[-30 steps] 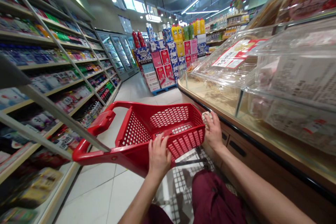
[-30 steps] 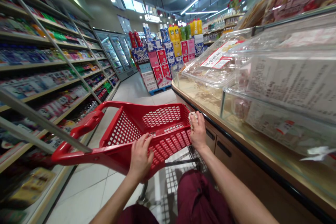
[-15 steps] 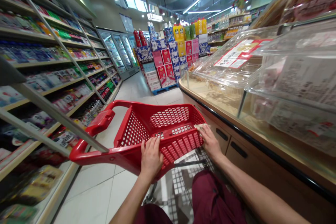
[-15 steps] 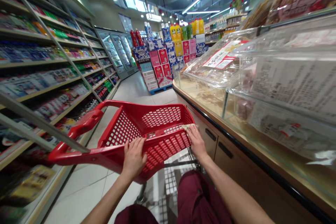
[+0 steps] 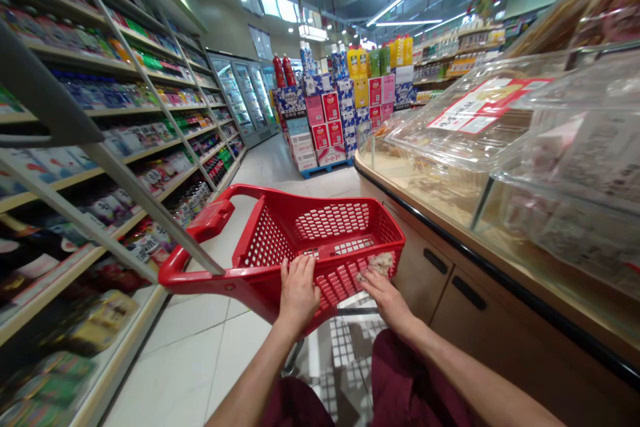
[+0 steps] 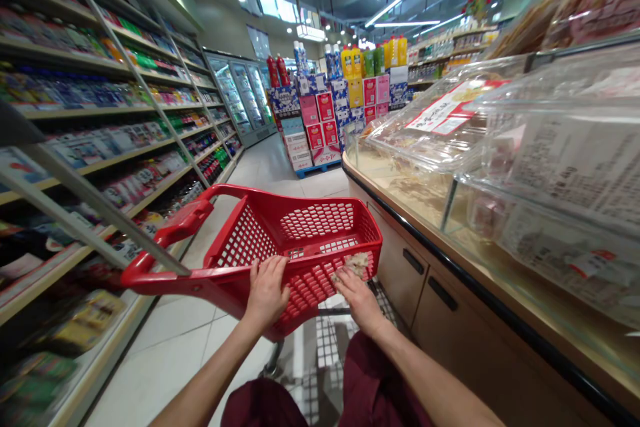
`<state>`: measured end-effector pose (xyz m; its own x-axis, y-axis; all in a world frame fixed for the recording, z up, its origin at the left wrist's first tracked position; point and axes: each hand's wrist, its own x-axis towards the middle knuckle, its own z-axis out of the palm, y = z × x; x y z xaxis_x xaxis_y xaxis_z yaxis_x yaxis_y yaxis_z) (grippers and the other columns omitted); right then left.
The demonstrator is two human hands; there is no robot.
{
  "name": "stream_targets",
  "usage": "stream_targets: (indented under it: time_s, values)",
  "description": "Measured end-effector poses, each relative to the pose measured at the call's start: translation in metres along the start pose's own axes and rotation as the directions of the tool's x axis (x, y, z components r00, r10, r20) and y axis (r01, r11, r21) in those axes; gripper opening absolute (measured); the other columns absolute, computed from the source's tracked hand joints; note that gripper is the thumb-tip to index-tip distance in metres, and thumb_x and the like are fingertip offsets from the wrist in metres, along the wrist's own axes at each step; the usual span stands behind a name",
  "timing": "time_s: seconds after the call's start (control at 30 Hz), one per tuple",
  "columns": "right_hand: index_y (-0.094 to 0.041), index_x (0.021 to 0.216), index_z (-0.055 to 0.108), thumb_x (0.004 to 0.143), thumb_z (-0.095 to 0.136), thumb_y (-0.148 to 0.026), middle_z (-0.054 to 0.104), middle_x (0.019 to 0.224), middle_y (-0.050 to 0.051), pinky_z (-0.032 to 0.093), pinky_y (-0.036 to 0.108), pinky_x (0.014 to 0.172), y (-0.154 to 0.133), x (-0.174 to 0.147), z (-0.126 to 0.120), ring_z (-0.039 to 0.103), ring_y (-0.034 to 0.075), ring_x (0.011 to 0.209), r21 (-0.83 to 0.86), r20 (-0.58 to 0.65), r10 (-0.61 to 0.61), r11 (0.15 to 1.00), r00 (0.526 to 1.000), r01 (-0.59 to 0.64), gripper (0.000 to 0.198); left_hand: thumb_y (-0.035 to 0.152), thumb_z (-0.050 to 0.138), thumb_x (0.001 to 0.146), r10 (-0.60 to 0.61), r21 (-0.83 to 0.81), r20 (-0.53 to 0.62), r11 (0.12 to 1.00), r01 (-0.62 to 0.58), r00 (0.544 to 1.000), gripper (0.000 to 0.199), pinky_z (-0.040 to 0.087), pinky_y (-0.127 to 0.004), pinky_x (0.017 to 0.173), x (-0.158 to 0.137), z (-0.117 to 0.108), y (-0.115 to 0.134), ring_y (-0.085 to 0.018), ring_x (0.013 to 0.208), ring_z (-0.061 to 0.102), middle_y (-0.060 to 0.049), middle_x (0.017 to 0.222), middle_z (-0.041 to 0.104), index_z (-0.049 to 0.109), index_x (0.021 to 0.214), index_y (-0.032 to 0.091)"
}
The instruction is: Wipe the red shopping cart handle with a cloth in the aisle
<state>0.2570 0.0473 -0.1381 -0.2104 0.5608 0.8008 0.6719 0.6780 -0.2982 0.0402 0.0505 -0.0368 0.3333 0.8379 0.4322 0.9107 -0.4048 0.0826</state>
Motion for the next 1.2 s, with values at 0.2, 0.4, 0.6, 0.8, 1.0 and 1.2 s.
stream_targets:
  time_s: [0.2,0.4,0.6,0.8,1.0,1.2]
  values:
    - [-0.024,0.117,0.052,0.083,0.039,-0.007,0.049,0.125,0.007,0.033,0.047,0.1,-0.014,0.025,0.004,0.03,0.02,0.125,0.079,-0.092,0.033,0.997,0.995,-0.025,0.039,0.013,0.046,0.065,-0.022,-0.037,-0.025,0.999,0.021,0.999,0.048,0.015,-0.049,0.104,0.0,-0.001,0.0,-0.026,0.112,0.043,-0.012,0.114,0.056,0.05,0.113,0.012]
    - [-0.023,0.113,0.054,0.071,0.039,0.0,0.054,0.12,0.006,0.039,0.038,0.097,-0.051,0.019,0.002,0.043,0.017,0.116,0.341,0.186,0.058,0.932,0.981,-0.119,0.05,0.006,0.043,0.062,0.006,-0.261,-0.087,0.965,-0.028,0.996,0.057,0.013,-0.05,0.105,-0.008,0.004,-0.001,-0.024,0.122,0.033,-0.012,0.128,0.045,0.043,0.119,0.013]
    - [-0.02,0.091,0.057,0.063,0.039,-0.006,0.061,0.102,0.004,0.048,0.031,0.081,-0.081,0.078,-0.036,0.058,0.017,0.093,0.632,0.213,0.48,0.597,0.851,-0.494,0.036,0.017,0.046,0.064,-0.116,-0.873,0.302,0.366,0.323,0.946,0.046,0.046,-0.032,0.077,-0.026,0.02,0.028,-0.018,0.088,0.058,-0.008,0.099,0.062,0.05,0.11,0.013]
    - [-0.021,0.098,0.056,0.071,0.042,-0.011,0.052,0.12,0.007,0.036,0.038,0.096,-0.072,0.059,-0.018,0.046,0.02,0.113,0.494,0.019,0.538,0.728,0.843,-0.476,0.032,0.024,0.057,0.061,-0.098,-0.81,0.586,-0.096,0.578,0.804,0.028,0.044,-0.025,0.061,-0.032,0.012,0.048,-0.013,0.062,0.057,0.0,0.07,0.063,0.061,0.087,0.016]
    - [-0.024,0.119,0.048,0.069,0.059,-0.02,0.038,0.133,0.01,0.034,0.045,0.098,-0.089,0.03,0.012,0.035,0.026,0.122,0.269,0.128,0.245,0.924,0.961,-0.271,0.051,0.056,0.042,0.075,0.041,-0.732,0.618,-0.335,0.593,0.785,0.053,0.038,-0.037,0.088,-0.027,0.002,0.047,-0.021,0.103,0.052,-0.008,0.11,0.059,0.051,0.113,0.021]
    - [-0.025,0.115,0.052,0.082,0.043,-0.011,0.05,0.124,0.007,0.038,0.039,0.097,-0.06,0.078,0.012,0.04,0.019,0.119,0.241,0.002,0.037,0.97,0.999,-0.036,0.037,0.033,0.048,0.075,-0.172,-0.791,0.315,0.497,0.358,0.934,0.035,0.037,-0.036,0.093,-0.016,-0.011,0.013,-0.019,0.103,0.051,-0.007,0.11,0.058,0.055,0.106,0.018]
